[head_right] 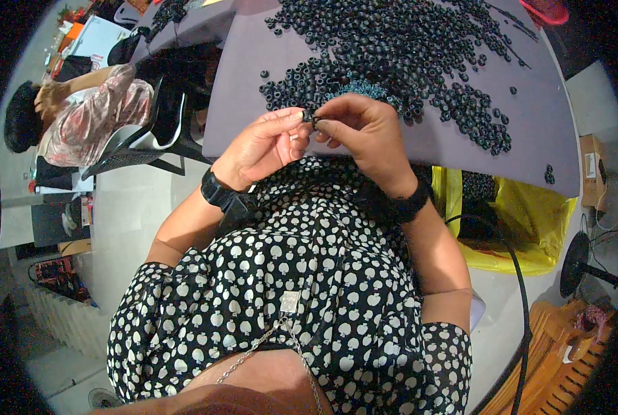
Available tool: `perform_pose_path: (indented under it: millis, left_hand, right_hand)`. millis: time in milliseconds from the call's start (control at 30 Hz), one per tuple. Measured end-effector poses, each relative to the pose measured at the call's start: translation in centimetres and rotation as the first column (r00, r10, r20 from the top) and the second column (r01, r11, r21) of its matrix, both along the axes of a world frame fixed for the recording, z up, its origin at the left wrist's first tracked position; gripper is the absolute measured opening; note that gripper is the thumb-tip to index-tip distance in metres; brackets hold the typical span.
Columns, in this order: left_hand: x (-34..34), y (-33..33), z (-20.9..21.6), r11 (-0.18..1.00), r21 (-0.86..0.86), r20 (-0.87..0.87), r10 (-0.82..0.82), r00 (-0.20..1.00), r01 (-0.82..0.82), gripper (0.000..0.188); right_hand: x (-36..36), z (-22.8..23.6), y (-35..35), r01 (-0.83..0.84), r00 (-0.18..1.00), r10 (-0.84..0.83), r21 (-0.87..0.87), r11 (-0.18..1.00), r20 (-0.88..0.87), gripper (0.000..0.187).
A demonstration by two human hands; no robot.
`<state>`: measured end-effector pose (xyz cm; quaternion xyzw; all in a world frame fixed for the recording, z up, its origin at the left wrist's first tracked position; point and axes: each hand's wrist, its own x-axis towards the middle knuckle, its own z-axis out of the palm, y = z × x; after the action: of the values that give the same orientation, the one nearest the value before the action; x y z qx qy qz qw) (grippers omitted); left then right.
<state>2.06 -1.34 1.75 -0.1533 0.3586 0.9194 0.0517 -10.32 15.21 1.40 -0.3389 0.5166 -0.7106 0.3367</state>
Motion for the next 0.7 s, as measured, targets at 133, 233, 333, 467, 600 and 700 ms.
perform_pose_path:
  millis: [133, 233, 333, 467, 600, 700]
  left_hand:
    - [0.0, 0.4, 0.3, 0.999, -0.034, 0.004, 0.010, 1.000, -0.010, 0.013]
    - [0.1, 0.4, 0.1, 1.000, -0.014, 0.008, 0.017, 1.000, -0.017, 0.012]
    - [0.1, 0.4, 0.1, 1.000, -0.018, 0.013, 0.024, 1.000, -0.024, 0.011]
    - [0.2, 0.4, -0.1, 0.999, -0.032, 0.018, 0.022, 1.000, -0.022, 0.011]
    - [0.4, 0.3, -0.4, 0.999, -0.041, 0.016, 0.018, 1.000, -0.018, 0.012]
    - [0.6, 0.4, -0.7, 0.994, -0.107, -0.018, -0.006, 1.000, 0.004, 0.012]
  right_hand:
    - [0.1, -0.1, -0.1, 0.014, 0.999, -0.013, 0.011, 1.000, -0.048, 0.012]
    - [0.4, 0.2, -0.1, 0.034, 0.994, -0.029, 0.042, 0.999, -0.109, 0.011]
    - [0.6, -0.1, -0.2, 0.058, 0.986, -0.055, 0.014, 0.998, -0.160, 0.010]
    - [0.5, 0.0, -0.2, 0.035, 0.990, -0.034, 0.006, 0.999, -0.134, 0.009]
    - [0.4, 0.2, -0.1, -0.050, 0.996, 0.052, 0.036, 0.998, -0.071, 0.009]
    - [0.4, -0.3, 0.0, -0.059, 0.996, 0.062, 0.052, 0.997, -0.061, 0.014]
